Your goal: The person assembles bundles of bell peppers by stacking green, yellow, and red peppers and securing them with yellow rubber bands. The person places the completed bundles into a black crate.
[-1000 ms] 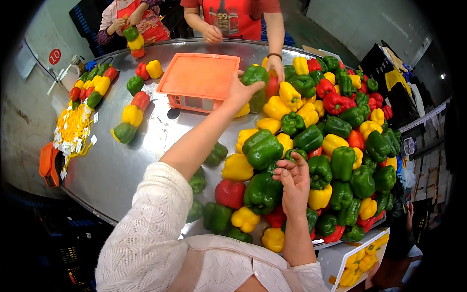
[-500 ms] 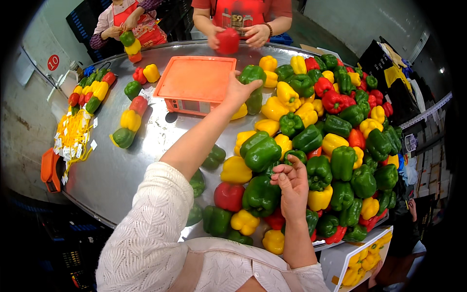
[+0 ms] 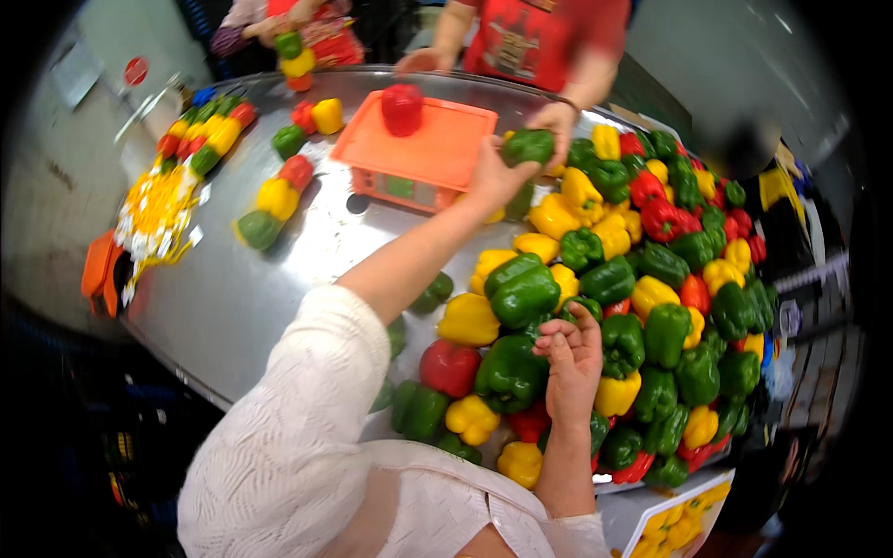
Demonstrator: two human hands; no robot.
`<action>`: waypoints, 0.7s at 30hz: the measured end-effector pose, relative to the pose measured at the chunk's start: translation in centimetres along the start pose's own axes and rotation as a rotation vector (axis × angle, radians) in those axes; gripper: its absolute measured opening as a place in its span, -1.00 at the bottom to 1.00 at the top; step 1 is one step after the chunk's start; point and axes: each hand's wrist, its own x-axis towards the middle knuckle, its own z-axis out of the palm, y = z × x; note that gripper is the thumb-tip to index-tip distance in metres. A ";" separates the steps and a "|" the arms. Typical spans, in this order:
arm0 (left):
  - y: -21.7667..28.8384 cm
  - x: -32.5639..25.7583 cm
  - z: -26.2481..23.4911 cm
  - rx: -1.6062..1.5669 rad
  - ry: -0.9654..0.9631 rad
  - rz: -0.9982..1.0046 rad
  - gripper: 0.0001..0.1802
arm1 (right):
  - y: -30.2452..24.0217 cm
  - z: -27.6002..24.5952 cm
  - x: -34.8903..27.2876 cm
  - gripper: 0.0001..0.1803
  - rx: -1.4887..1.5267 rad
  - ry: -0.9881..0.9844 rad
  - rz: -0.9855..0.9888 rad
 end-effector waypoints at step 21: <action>13.9 -31.0 -10.4 -1.186 -0.696 -0.776 -0.12 | 0.4 8.0 -4.0 -0.54 -1.210 -0.332 -0.949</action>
